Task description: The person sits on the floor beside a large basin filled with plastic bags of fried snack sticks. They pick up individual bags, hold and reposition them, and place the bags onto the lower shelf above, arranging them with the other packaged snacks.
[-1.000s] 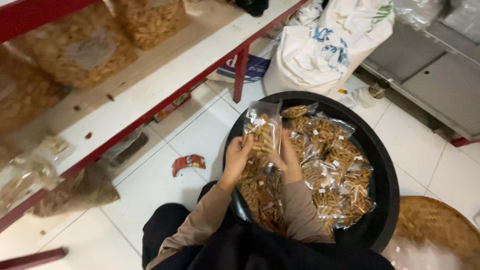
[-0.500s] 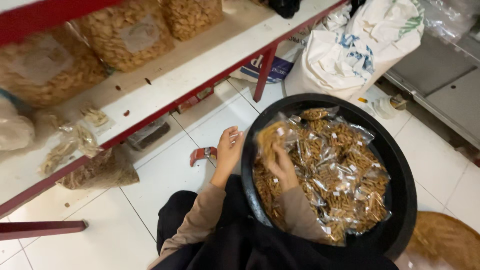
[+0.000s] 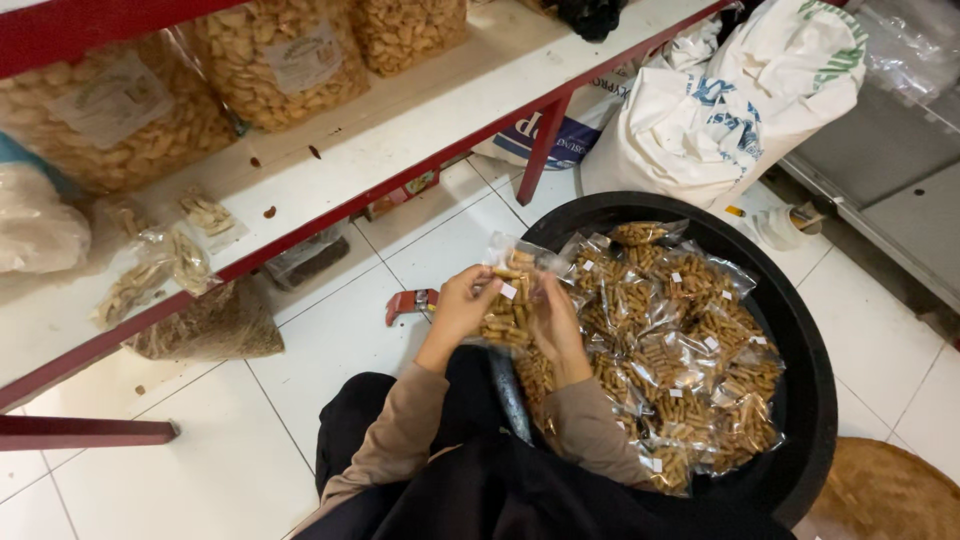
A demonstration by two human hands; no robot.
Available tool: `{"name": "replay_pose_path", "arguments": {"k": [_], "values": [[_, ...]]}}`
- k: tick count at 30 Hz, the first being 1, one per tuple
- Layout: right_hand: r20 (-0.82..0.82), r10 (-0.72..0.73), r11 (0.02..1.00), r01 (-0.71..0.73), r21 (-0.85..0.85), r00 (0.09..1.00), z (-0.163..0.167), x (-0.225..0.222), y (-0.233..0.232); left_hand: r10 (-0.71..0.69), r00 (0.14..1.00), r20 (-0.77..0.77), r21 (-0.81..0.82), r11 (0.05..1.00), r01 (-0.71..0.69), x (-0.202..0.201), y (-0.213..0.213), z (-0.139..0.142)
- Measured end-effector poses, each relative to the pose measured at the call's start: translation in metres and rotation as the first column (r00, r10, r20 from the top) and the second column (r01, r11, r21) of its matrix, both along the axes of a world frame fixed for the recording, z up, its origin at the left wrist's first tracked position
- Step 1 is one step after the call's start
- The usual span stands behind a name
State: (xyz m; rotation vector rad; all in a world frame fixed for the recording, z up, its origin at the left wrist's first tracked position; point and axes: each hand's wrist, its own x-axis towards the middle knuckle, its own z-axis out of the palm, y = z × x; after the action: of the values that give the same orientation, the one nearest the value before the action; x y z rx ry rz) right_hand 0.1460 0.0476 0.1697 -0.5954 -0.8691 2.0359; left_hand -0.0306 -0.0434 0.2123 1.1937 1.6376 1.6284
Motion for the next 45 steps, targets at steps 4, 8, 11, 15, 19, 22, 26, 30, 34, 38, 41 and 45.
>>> {"name": "replay_pose_path", "arguments": {"k": [4,8,11,15,19,22,26,30,34,38,41,45], "values": [[-0.061,-0.158,0.987,0.155,-0.052,0.986,0.005,-0.006,0.017,-0.025,0.992,0.121,-0.008,1.0,0.026,0.013,0.001,-0.01],[0.083,0.048,0.985,-0.033,-0.169,0.995,0.037,-0.012,0.001,-0.07,0.865,0.496,0.101,0.995,0.022,0.014,0.006,-0.015],[0.355,0.208,0.971,-0.236,0.038,0.911,0.06,-0.014,-0.032,0.033,0.927,0.373,0.106,0.991,-0.078,0.008,0.007,-0.006],[0.336,0.103,0.84,-0.263,0.475,0.936,0.075,-0.015,-0.06,0.171,0.974,0.151,0.231,0.952,-0.203,0.014,0.004,0.008],[0.239,0.165,0.667,-0.286,0.688,0.957,0.087,-0.026,-0.061,-0.247,0.685,0.686,0.314,0.949,0.027,0.037,0.0,-0.006],[0.346,-0.106,0.663,-0.193,0.723,0.932,0.104,-0.035,-0.065,-0.315,0.57,0.758,0.316,0.943,0.102,0.049,0.009,-0.04],[0.481,-0.286,0.302,-0.398,0.866,0.829,0.13,-0.039,-0.076,-0.352,0.309,0.884,0.352,0.934,0.058,0.026,0.033,-0.088],[0.472,-0.303,0.113,-0.46,0.881,0.828,0.139,-0.05,-0.074,-0.518,0.533,0.669,0.637,0.77,-0.05,0.022,0.047,-0.113],[0.569,-0.386,0.205,-0.534,0.82,0.726,0.125,-0.066,-0.075,-0.502,0.452,0.738,0.605,0.788,-0.112,0.014,0.064,-0.097],[0.517,-0.419,0.085,-0.535,0.841,0.746,0.107,-0.071,-0.077,-0.389,0.528,0.755,0.527,0.839,-0.135,0.014,0.056,-0.069],[0.499,-0.403,0.231,-0.442,0.867,0.767,0.095,-0.072,-0.066,-0.352,0.403,0.845,0.415,0.906,-0.079,0.006,0.032,-0.053],[0.388,0.0,0.857,-0.2,0.475,0.922,0.068,-0.079,-0.04,-0.158,0.696,0.701,0.259,0.965,-0.043,0.019,0.021,-0.024]]}}
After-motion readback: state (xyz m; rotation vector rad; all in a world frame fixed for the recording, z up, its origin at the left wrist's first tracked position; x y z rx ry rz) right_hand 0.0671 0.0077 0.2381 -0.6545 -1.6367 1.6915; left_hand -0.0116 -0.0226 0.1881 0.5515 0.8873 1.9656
